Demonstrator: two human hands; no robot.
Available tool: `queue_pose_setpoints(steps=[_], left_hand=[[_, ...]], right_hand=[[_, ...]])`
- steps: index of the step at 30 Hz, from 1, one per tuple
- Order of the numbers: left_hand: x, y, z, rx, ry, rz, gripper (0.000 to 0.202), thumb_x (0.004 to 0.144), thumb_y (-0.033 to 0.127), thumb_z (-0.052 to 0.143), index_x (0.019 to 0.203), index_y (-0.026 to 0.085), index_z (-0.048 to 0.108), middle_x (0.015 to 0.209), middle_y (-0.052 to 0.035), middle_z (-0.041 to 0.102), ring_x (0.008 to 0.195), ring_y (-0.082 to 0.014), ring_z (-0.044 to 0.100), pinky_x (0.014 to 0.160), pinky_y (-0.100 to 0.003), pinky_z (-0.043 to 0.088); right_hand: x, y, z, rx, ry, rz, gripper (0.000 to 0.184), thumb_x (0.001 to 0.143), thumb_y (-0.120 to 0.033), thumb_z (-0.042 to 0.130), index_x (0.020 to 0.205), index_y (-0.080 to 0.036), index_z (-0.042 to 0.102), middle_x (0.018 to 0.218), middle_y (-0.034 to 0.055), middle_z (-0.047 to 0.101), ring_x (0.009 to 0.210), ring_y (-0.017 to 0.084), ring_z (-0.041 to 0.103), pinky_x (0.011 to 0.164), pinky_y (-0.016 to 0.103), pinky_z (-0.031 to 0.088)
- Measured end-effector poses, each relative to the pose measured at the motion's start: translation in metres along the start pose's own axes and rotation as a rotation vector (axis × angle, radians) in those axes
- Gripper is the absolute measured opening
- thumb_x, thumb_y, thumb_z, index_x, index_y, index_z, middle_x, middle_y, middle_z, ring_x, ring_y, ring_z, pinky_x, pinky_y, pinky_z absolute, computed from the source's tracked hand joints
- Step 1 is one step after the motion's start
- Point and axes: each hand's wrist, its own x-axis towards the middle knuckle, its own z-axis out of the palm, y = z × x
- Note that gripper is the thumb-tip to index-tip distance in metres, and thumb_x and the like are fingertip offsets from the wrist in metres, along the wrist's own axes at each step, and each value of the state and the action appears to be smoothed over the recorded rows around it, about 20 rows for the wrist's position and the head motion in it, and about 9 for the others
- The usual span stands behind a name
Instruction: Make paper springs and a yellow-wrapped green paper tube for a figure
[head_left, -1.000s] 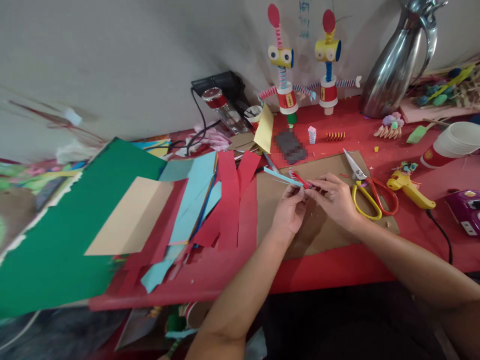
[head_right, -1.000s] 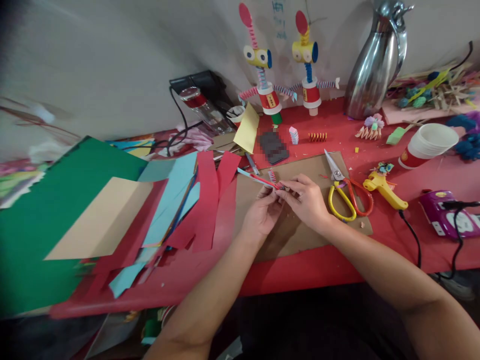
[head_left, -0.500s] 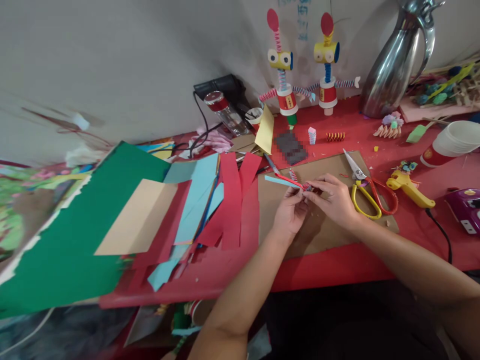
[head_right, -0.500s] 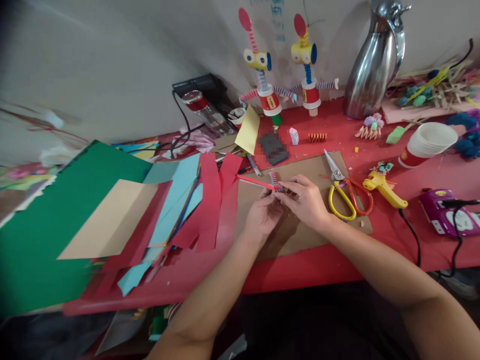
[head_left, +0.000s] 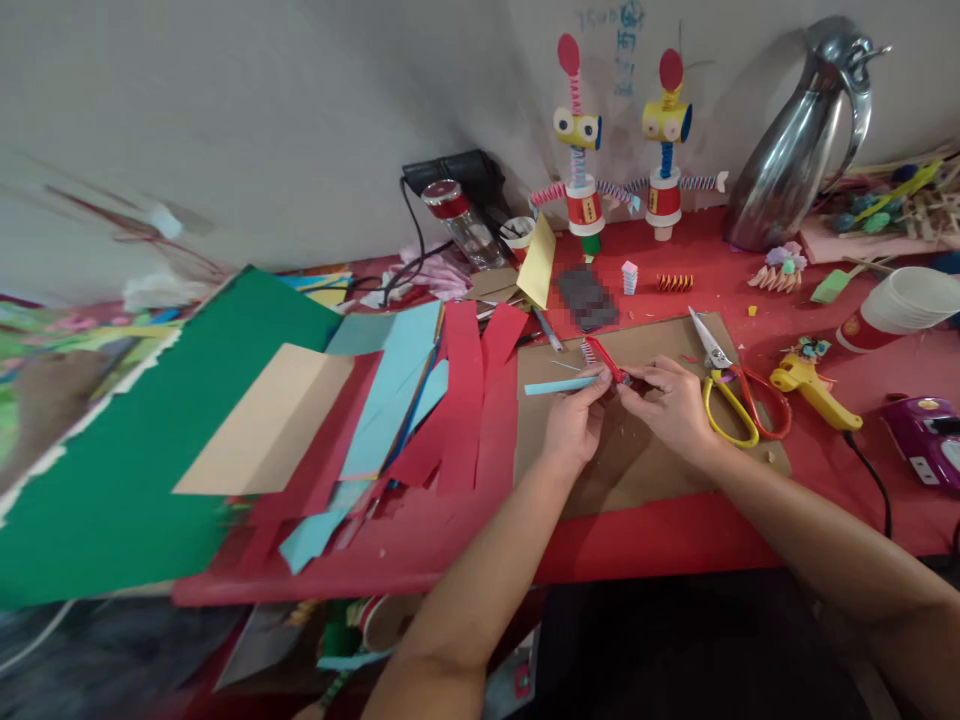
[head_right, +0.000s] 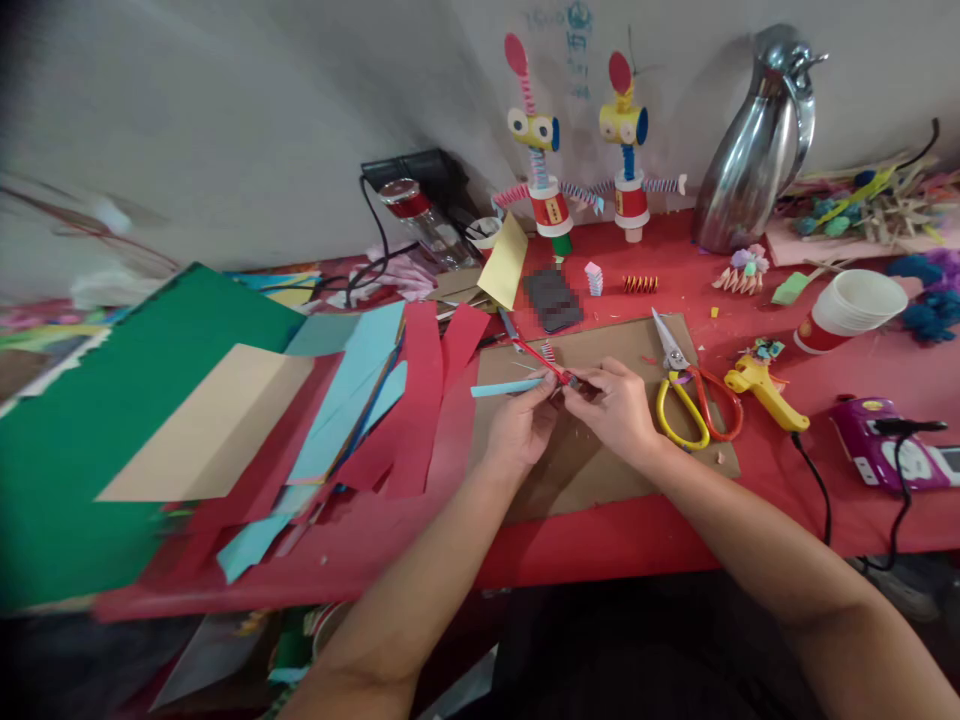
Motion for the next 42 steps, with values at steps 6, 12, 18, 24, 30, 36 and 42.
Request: queue_pose_setpoints(steps=[6, 12, 18, 24, 30, 36, 42], left_hand=[[-0.001, -0.001, 0.000, 0.038, -0.076, 0.039, 0.020, 0.057, 0.018, 0.087, 0.068, 0.018, 0.070, 0.071, 0.0025, 0.069, 0.073, -0.0121, 0.065, 0.075, -0.027, 0.049], [0.001, 0.000, -0.002, 0.070, -0.002, 0.034, 0.016, 0.057, 0.018, 0.085, 0.067, 0.018, 0.072, 0.072, 0.0005, 0.071, 0.073, -0.0134, 0.065, 0.075, -0.028, 0.049], [0.002, 0.000, -0.002, 0.016, 0.014, -0.016, 0.017, 0.056, 0.014, 0.085, 0.065, 0.016, 0.071, 0.069, 0.0003, 0.070, 0.068, -0.0110, 0.063, 0.072, -0.025, 0.050], [0.002, 0.015, -0.001, 0.037, -0.046, -0.155, 0.016, 0.058, 0.009, 0.084, 0.067, 0.017, 0.072, 0.068, 0.0007, 0.072, 0.066, -0.0099, 0.065, 0.069, -0.022, 0.054], [0.006, 0.019, -0.001, 0.050, 0.008, -0.188, 0.014, 0.062, 0.003, 0.079, 0.063, 0.015, 0.071, 0.065, -0.0001, 0.072, 0.063, -0.0096, 0.066, 0.065, -0.021, 0.055], [0.003, 0.012, 0.004, 0.005, -0.010, -0.149, 0.020, 0.056, 0.009, 0.085, 0.068, 0.016, 0.072, 0.063, 0.0019, 0.068, 0.059, -0.0079, 0.061, 0.056, -0.018, 0.048], [-0.002, 0.009, 0.004, 0.034, -0.048, -0.124, 0.024, 0.056, 0.018, 0.088, 0.069, 0.017, 0.068, 0.062, 0.0033, 0.064, 0.056, -0.0069, 0.056, 0.057, -0.020, 0.045]], right_hand=[[0.003, -0.001, -0.002, 0.082, -0.043, 0.136, 0.019, 0.075, -0.028, 0.065, 0.084, -0.022, 0.081, 0.067, 0.0019, 0.068, 0.062, 0.016, 0.061, 0.060, 0.027, 0.048], [0.001, 0.001, 0.000, 0.106, -0.082, 0.210, 0.029, 0.075, -0.031, 0.066, 0.097, -0.019, 0.081, 0.071, 0.0035, 0.066, 0.063, 0.016, 0.060, 0.061, 0.029, 0.049], [-0.003, 0.000, 0.004, 0.046, -0.040, 0.134, 0.025, 0.081, -0.032, 0.064, 0.095, -0.020, 0.081, 0.069, 0.0019, 0.059, 0.062, 0.014, 0.055, 0.060, 0.028, 0.047], [0.002, 0.000, -0.004, -0.008, -0.006, -0.011, 0.019, 0.081, -0.032, 0.066, 0.086, -0.021, 0.080, 0.069, -0.0004, 0.049, 0.059, 0.012, 0.046, 0.053, 0.026, 0.041], [0.006, 0.001, -0.005, 0.005, -0.081, 0.027, 0.018, 0.082, -0.033, 0.065, 0.078, -0.020, 0.076, 0.070, -0.0001, 0.051, 0.061, 0.012, 0.048, 0.055, 0.027, 0.042], [0.005, 0.004, -0.004, 0.034, -0.078, -0.018, 0.026, 0.076, -0.027, 0.072, 0.101, -0.020, 0.075, 0.083, 0.0026, 0.065, 0.061, 0.013, 0.057, 0.059, 0.029, 0.050], [0.007, 0.004, -0.009, -0.118, -0.058, -0.116, 0.010, 0.079, -0.023, 0.074, 0.088, -0.024, 0.077, 0.080, 0.0026, 0.071, 0.070, 0.017, 0.064, 0.068, 0.031, 0.054]])
